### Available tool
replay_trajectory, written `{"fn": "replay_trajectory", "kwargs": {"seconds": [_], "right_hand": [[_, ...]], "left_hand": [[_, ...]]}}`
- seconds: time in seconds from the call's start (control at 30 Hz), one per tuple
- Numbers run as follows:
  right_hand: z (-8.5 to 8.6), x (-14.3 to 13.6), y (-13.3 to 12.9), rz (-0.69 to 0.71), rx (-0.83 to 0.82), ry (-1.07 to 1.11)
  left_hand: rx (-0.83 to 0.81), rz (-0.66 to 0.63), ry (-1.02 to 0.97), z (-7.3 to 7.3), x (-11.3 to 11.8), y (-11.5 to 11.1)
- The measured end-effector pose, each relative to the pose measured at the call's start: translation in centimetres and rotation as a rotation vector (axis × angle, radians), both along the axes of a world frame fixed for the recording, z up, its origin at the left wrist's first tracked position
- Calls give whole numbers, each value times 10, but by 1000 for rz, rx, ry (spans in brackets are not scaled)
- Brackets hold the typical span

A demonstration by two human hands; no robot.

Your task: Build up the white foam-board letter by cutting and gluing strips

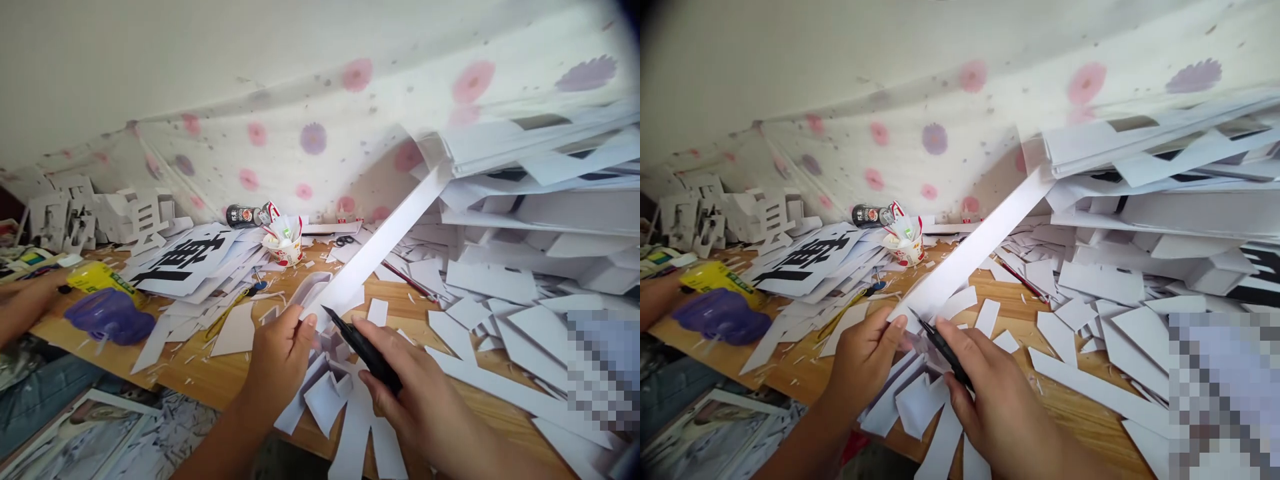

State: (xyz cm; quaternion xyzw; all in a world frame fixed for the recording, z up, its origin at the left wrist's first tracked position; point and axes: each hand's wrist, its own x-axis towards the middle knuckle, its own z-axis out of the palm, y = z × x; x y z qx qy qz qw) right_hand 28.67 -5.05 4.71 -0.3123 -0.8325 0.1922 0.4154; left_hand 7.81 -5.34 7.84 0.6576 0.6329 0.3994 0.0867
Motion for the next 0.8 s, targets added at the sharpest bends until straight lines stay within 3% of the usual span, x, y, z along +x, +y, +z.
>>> {"fn": "replay_trajectory", "kwargs": {"seconds": [0.33,0.8], "right_hand": [[-3,-6,0,-19,-39,-119],[-3,-8,2,14,-102,-161]], "left_hand": [[21,-11,152,4,6,-2],[-18,-39,231,-8,2,1]]}}
